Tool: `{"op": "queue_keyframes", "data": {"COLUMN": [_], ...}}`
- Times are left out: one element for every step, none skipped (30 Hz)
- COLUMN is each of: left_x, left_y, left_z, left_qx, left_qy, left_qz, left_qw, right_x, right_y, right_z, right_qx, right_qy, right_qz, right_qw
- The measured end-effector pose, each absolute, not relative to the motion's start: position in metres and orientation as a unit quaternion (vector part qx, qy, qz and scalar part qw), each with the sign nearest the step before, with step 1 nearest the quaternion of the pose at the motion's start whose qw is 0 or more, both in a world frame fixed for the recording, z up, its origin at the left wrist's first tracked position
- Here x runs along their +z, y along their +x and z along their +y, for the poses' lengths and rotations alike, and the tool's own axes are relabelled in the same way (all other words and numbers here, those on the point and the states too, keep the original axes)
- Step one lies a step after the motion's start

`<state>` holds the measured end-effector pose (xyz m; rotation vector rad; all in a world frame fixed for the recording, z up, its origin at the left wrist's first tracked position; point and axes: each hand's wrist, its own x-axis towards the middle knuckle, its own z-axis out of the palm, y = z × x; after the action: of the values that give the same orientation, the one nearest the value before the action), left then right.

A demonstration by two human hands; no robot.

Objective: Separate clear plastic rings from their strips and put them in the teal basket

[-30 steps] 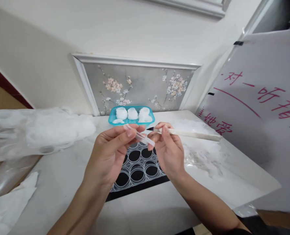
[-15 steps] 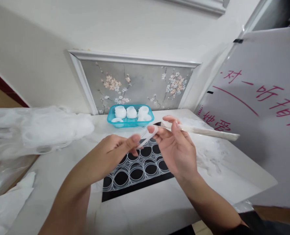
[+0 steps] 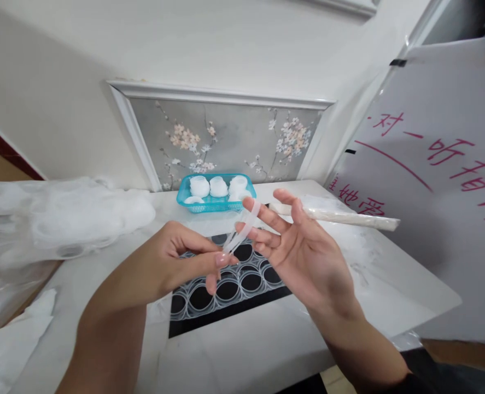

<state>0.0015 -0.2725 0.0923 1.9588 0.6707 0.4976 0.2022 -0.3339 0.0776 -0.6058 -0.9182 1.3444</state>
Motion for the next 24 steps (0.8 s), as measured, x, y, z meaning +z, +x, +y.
{"op": "queue_keyframes", "data": {"left_x": [0.0933, 0.0941, 0.0947, 0.0948, 0.0946, 0.0942, 0.0936, 0.093, 0.0926, 0.0924, 0.0926, 0.093, 0.0936, 0.0942, 0.0948, 0.0952, 0.0954, 0.0954, 0.0952, 0.095, 0.0947, 0.0946, 0.0947, 0.095], "left_y": [0.0013, 0.0013, 0.0013, 0.0013, 0.0014, 0.0013, 0.0013, 0.0011, 0.0009, 0.0006, 0.0004, 0.0002, 0.0, -0.0001, -0.0003, -0.0004, -0.0006, -0.0008, -0.0011, -0.0014, -0.0017, -0.0021, -0.0024, -0.0027], "left_z": [-0.2726, -0.2727, -0.2728, -0.2727, -0.2726, -0.2724, -0.2722, -0.272, -0.2718, -0.2717, -0.2716, -0.2717, -0.272, -0.2725, -0.2732, -0.274, -0.275, -0.276, -0.2768, -0.2774, -0.2777, -0.2778, -0.2776, -0.2772], "left_qx": [0.203, 0.204, 0.204, 0.206, 0.208, 0.212, 0.215, 0.216, 0.216, 0.214, 0.212, 0.211, 0.209, 0.209, 0.21, 0.213, 0.218, 0.224, 0.231, 0.237, 0.238, 0.235, 0.23, 0.224], "left_qy": [0.807, 0.808, 0.809, 0.809, 0.809, 0.808, 0.806, 0.804, 0.803, 0.803, 0.803, 0.804, 0.804, 0.804, 0.803, 0.8, 0.796, 0.79, 0.786, 0.782, 0.782, 0.784, 0.788, 0.791], "left_qz": [0.266, 0.26, 0.254, 0.25, 0.245, 0.239, 0.232, 0.226, 0.221, 0.218, 0.216, 0.213, 0.208, 0.203, 0.2, 0.202, 0.208, 0.218, 0.231, 0.241, 0.245, 0.244, 0.241, 0.239], "left_qw": [0.487, 0.488, 0.488, 0.49, 0.492, 0.496, 0.501, 0.506, 0.51, 0.512, 0.514, 0.514, 0.516, 0.518, 0.52, 0.523, 0.526, 0.526, 0.525, 0.523, 0.522, 0.52, 0.518, 0.517], "right_x": [0.0783, 0.0786, 0.0788, 0.0789, 0.0788, 0.0788, 0.0787, 0.0787, 0.0787, 0.0786, 0.0785, 0.0783, 0.0781, 0.0777, 0.0773, 0.0769, 0.0765, 0.076, 0.0757, 0.0753, 0.0751, 0.0748, 0.0746, 0.0744], "right_y": [0.203, 0.2038, 0.2046, 0.2053, 0.2059, 0.2064, 0.2067, 0.2068, 0.2068, 0.2067, 0.2066, 0.2066, 0.2065, 0.2065, 0.2066, 0.2066, 0.2066, 0.2066, 0.2066, 0.2064, 0.2062, 0.206, 0.2058, 0.2055], "right_z": [-0.3345, -0.3347, -0.3347, -0.3345, -0.3342, -0.3339, -0.3336, -0.3333, -0.333, -0.3327, -0.3324, -0.332, -0.3315, -0.3309, -0.3302, -0.3296, -0.3289, -0.3282, -0.3275, -0.327, -0.3264, -0.326, -0.3256, -0.3252], "right_qx": [0.597, 0.603, 0.608, 0.612, 0.614, 0.615, 0.617, 0.618, 0.619, 0.622, 0.624, 0.627, 0.629, 0.631, 0.633, 0.636, 0.638, 0.641, 0.643, 0.644, 0.644, 0.644, 0.643, 0.641], "right_qy": [-0.261, -0.256, -0.253, -0.252, -0.252, -0.253, -0.254, -0.254, -0.253, -0.252, -0.249, -0.246, -0.243, -0.24, -0.237, -0.235, -0.232, -0.231, -0.231, -0.233, -0.235, -0.239, -0.244, -0.25], "right_qz": [-0.403, -0.402, -0.401, -0.4, -0.399, -0.398, -0.397, -0.396, -0.395, -0.394, -0.393, -0.392, -0.391, -0.391, -0.389, -0.388, -0.386, -0.384, -0.382, -0.38, -0.378, -0.377, -0.376, -0.376], "right_qw": [0.643, 0.639, 0.637, 0.634, 0.632, 0.632, 0.631, 0.63, 0.629, 0.628, 0.628, 0.627, 0.626, 0.626, 0.625, 0.625, 0.624, 0.623, 0.622, 0.622, 0.622, 0.621, 0.621, 0.621]}}
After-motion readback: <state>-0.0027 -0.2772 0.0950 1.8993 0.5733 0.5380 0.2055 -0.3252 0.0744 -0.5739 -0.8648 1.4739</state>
